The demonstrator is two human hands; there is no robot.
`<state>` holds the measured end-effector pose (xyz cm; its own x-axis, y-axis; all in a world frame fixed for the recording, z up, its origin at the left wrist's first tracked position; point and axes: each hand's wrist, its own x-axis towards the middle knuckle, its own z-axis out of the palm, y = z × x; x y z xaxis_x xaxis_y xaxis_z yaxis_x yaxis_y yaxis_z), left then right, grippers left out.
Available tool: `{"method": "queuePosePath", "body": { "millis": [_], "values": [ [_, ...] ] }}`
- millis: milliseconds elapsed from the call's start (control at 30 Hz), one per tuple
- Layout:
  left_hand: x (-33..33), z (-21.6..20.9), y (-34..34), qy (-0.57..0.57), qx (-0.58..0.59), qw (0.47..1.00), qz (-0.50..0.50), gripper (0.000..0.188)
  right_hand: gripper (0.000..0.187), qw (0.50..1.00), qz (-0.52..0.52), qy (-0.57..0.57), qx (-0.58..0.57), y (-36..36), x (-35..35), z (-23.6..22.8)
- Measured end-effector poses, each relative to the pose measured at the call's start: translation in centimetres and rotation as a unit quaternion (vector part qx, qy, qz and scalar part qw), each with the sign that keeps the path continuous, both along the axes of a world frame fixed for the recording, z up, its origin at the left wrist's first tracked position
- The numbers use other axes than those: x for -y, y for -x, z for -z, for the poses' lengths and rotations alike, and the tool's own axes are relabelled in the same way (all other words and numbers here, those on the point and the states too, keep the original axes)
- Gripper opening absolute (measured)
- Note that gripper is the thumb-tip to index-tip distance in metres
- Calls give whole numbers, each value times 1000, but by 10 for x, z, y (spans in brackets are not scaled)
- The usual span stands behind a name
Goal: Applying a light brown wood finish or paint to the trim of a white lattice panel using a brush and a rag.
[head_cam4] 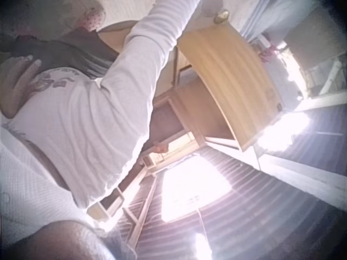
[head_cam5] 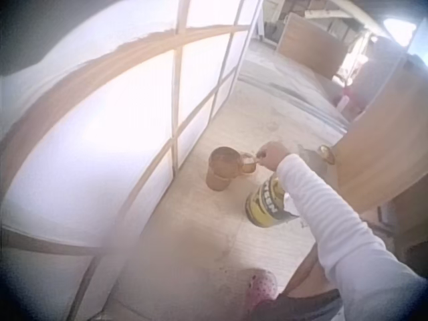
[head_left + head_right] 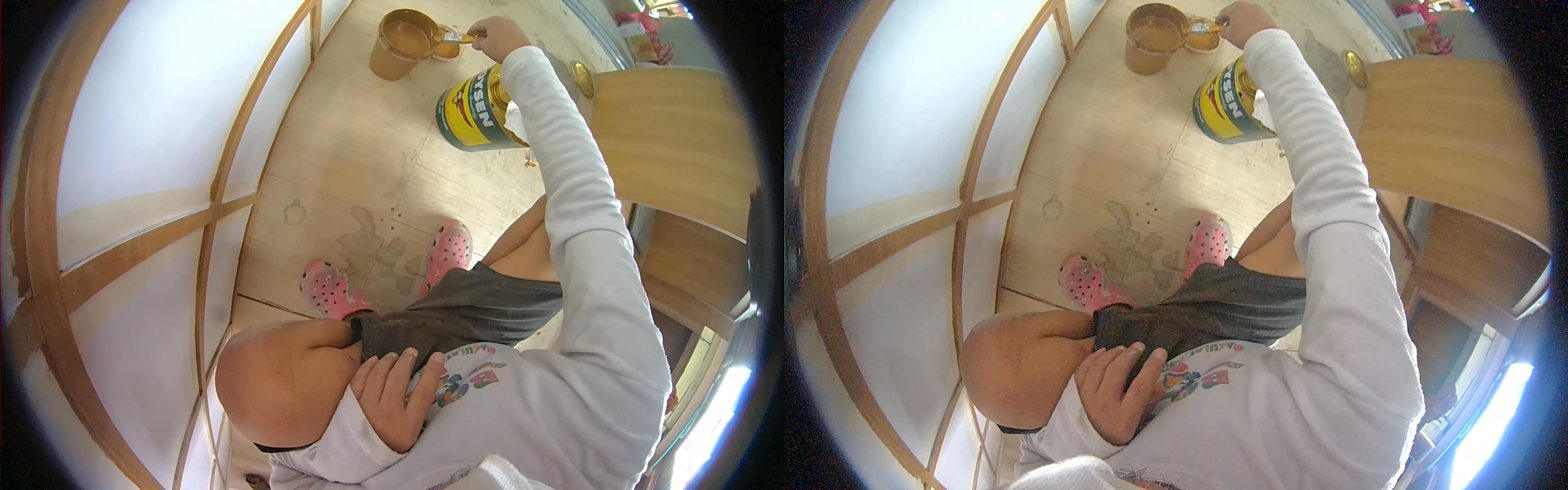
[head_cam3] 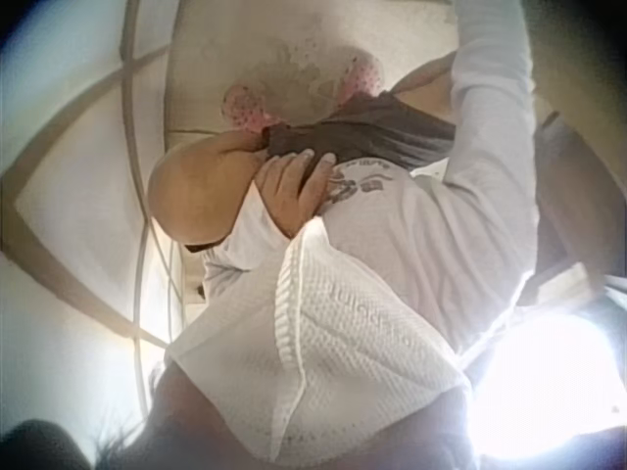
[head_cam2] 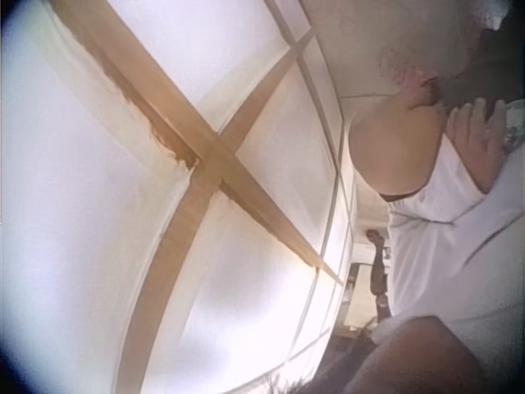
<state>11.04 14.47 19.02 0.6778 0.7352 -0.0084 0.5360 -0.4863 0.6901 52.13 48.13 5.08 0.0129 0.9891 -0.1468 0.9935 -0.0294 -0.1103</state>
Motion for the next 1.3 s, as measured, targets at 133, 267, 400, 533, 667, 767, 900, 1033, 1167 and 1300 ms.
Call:
{"method": "queuePosePath", "body": {
  "millis": [133,267,400,533,667,767,900,1033,1167,1300],
  "values": [
    [1,3,-3,4,7,1000,-12,47,28,997,-11,-45,55,-4,3,2],
    [2,2,-2,7,0,1000,-16,47,31,996,4,-26,89,14,6,-7],
    [-1,1,-4,14,10,1000,-17,48,32,994,-5,-105,5,-8,-1,1],
    [0,5,-3,-8,3,1000,-25,48,40,927,104,-40,-357,108,22,-50],
    [-4,3,-2,1,4,1000,-17,46,34,901,55,25,-429,146,10,15],
    [-2,2,2,6,-15,1000,-6,46,34,878,119,106,-451,195,23,56],
    [0,4,7,8,-2,1000,-4,46,36,782,254,154,-549,225,38,85],
    [1,3,12,5,2,1000,-25,43,34,749,303,163,-566,232,31,114],
    [0,4,14,-9,19,999,-48,41,30,756,291,169,-561,232,18,129],
    [-5,1,16,28,32,997,-60,41,28,760,274,161,-567,238,15,120]
  ]
}}
